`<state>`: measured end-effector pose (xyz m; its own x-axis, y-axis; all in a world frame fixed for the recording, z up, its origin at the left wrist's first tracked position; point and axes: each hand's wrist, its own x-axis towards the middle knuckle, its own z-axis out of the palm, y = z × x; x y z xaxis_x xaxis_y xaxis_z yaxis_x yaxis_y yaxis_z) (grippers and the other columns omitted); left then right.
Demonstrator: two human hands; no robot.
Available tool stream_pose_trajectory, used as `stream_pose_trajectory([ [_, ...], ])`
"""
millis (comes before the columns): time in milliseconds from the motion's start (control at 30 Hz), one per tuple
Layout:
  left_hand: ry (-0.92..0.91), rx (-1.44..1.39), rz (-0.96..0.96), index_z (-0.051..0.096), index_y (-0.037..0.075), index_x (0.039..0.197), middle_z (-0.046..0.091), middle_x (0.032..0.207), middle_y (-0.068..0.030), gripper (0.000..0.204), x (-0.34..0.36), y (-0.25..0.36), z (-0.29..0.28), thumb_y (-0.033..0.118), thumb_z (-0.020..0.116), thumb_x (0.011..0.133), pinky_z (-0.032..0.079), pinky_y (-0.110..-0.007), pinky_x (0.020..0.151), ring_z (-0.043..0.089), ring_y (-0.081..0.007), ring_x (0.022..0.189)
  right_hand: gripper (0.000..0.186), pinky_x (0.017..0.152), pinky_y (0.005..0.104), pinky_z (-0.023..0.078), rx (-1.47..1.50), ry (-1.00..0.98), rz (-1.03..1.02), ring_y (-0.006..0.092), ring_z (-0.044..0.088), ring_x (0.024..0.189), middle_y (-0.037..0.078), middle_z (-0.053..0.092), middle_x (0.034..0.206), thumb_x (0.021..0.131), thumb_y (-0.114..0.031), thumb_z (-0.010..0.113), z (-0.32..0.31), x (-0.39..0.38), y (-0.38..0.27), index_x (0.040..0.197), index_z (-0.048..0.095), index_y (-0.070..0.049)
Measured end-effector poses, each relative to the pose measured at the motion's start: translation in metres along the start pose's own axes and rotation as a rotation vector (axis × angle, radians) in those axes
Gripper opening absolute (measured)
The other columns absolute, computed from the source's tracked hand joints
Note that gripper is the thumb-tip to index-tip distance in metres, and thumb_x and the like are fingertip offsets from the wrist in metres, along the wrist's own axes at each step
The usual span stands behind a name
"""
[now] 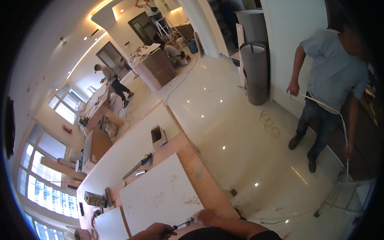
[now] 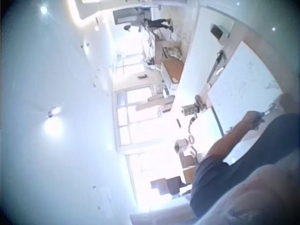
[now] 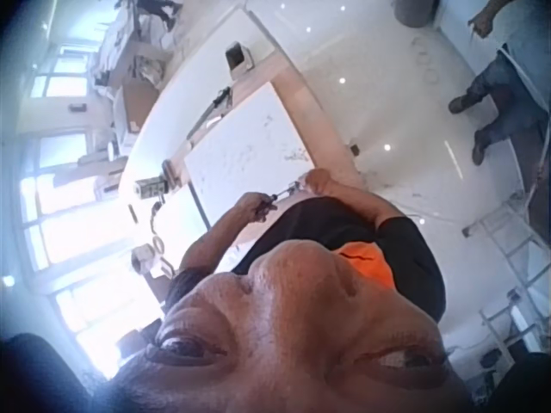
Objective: The person uses a screwdriver to tighten and adjust screws on metal hinges attached to a wooden panel.
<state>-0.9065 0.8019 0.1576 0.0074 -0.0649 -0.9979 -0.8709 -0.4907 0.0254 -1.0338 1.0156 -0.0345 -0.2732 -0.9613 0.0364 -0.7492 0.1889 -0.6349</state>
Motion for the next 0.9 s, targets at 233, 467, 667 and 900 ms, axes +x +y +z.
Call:
stream_pose_trajectory([
  [233, 0.327, 2.153, 1.006, 0.069, 0.0, 0.09, 0.075, 0.087, -0.0167, 0.022, -0.069, -0.007, 0.062, 0.014, 0.053, 0.094, 0.057, -0.044, 0.055, 0.074, -0.0349, 0.069, 0.013, 0.074, 0.05, 0.057, 0.097, -0.022, 0.056, 0.0339, 0.073, 0.087, 0.012, 0.074, 0.09, 0.089, -0.022, 0.059, -0.002, -0.001, 0.002, 0.094, 0.068, -0.014],
  [467, 0.517, 1.62, 1.003, 0.07, -0.002, 0.109, 0.074, 0.094, -0.0164, 0.024, -0.073, -0.009, 0.059, 0.015, 0.059, 0.096, 0.058, -0.044, 0.062, 0.074, -0.0284, 0.077, 0.014, 0.07, 0.0485, 0.058, 0.035, 0.028, -0.004, 0.0331, 0.073, 0.082, 0.012, 0.073, 0.084, 0.09, -0.024, 0.063, 0.0, -0.002, 0.003, 0.098, 0.065, -0.012],
  [667, 0.038, 0.275, 0.021, 0.068, -0.003, 0.116, 0.073, 0.095, -0.0163, 0.026, -0.018, 0.012, 0.007, 0.015, 0.066, 0.098, 0.05, -0.038, 0.05, 0.059, -0.018, 0.062, 0.013, 0.07, 0.0482, 0.058, -0.006, 0.012, 0.013, 0.0332, 0.073, 0.083, 0.012, 0.073, 0.086, 0.091, -0.023, 0.06, 0.004, 0.0, 0.003, 0.096, 0.066, -0.012],
  [900, 0.317, 2.061, 0.878, 0.071, 0.0, 0.099, 0.073, 0.093, -0.023, 0.022, -0.062, 0.004, 0.057, 0.013, 0.057, 0.089, 0.059, -0.049, 0.068, 0.074, -0.0365, 0.079, 0.02, 0.073, 0.0484, 0.057, 0.015, -0.059, 0.059, 0.0325, 0.074, 0.086, 0.011, 0.074, 0.091, 0.091, -0.023, 0.06, 0.003, 0.004, 0.004, 0.105, 0.072, -0.016],
])
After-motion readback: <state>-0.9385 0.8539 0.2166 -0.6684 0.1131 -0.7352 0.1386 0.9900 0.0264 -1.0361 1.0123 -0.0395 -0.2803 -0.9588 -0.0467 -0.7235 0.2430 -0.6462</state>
